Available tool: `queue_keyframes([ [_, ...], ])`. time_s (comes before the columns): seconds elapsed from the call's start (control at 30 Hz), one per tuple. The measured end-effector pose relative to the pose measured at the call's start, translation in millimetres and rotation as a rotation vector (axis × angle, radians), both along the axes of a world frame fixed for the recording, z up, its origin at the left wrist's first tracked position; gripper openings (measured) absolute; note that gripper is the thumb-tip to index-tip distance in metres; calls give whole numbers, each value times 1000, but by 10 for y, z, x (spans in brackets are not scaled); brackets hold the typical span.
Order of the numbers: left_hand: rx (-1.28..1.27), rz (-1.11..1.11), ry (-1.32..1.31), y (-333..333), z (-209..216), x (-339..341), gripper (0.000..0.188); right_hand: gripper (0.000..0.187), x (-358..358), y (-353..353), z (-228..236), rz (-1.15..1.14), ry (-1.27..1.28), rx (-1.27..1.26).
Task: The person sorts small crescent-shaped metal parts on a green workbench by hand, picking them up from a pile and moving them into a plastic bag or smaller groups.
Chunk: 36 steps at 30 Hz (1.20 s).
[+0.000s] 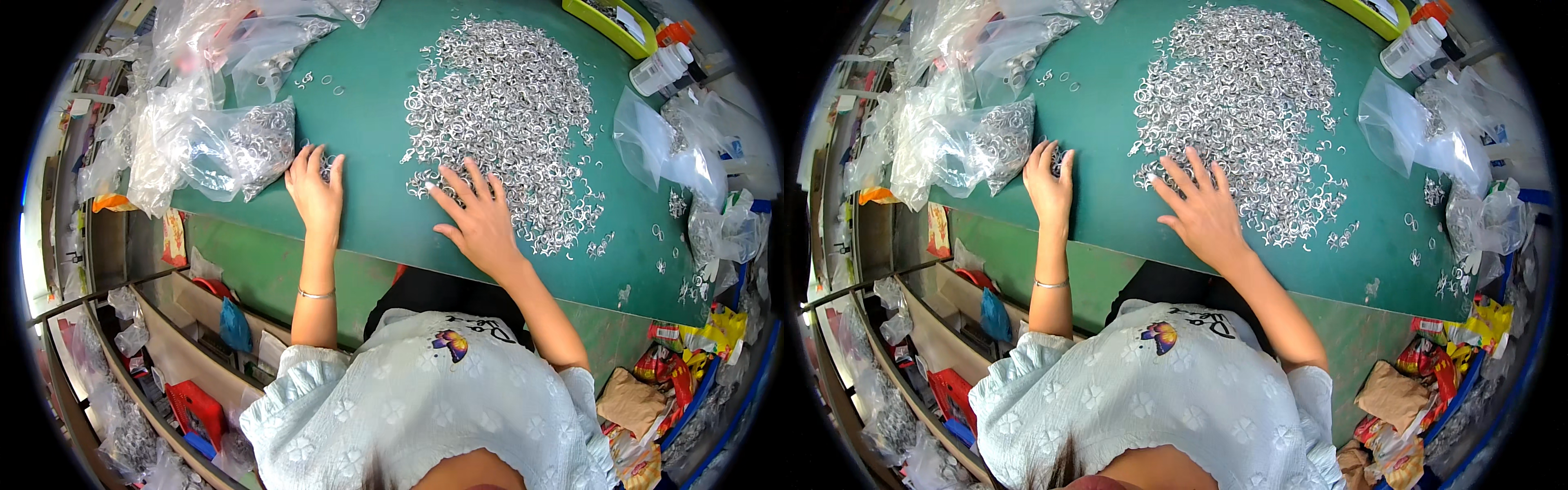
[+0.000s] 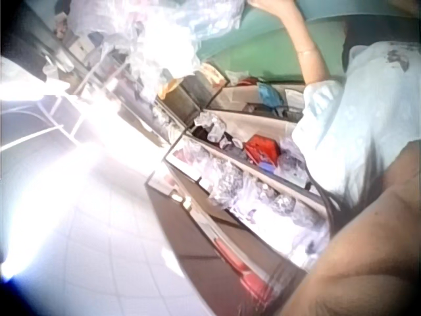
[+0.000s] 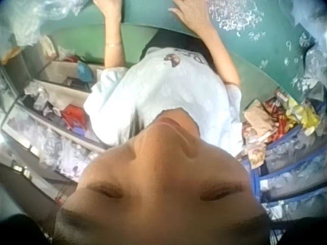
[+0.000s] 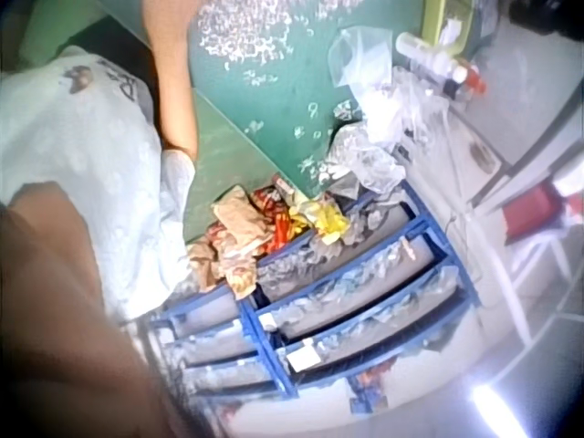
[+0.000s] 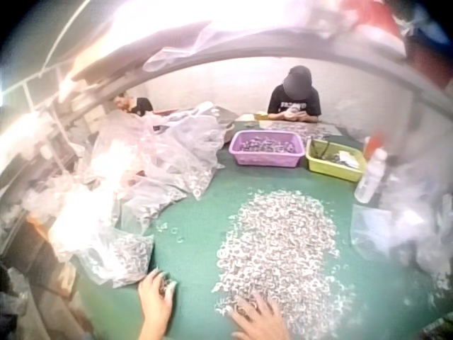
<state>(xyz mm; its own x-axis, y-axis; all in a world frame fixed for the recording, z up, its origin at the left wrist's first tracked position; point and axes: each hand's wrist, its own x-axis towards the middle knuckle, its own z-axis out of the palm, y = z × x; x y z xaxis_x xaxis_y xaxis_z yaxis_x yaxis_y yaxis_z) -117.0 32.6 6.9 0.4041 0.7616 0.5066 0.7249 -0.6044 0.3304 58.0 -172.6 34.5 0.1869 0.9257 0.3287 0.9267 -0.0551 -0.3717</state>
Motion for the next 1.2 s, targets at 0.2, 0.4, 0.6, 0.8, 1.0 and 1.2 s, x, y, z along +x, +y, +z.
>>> queue_keyframes([
  [0.2,-147,-323,-265,-252,243,350,22,30,269,-172,-155,-42,-34,-8],
  [0.4,-211,-560,5,-328,150,926,26,18,540,-371,-125,-186,64,102],
  [0.6,-260,-579,53,-299,76,941,17,12,782,-551,7,-371,326,152],
  [0.8,-879,-531,-452,-502,244,942,7,21,632,-272,150,-276,140,98],
  [1.0,-1204,-665,-469,-730,155,1027,26,14,679,-374,57,-322,174,94],
  [1.2,-662,-741,-234,-963,236,1142,23,16,742,-485,203,-351,1609,416],
])
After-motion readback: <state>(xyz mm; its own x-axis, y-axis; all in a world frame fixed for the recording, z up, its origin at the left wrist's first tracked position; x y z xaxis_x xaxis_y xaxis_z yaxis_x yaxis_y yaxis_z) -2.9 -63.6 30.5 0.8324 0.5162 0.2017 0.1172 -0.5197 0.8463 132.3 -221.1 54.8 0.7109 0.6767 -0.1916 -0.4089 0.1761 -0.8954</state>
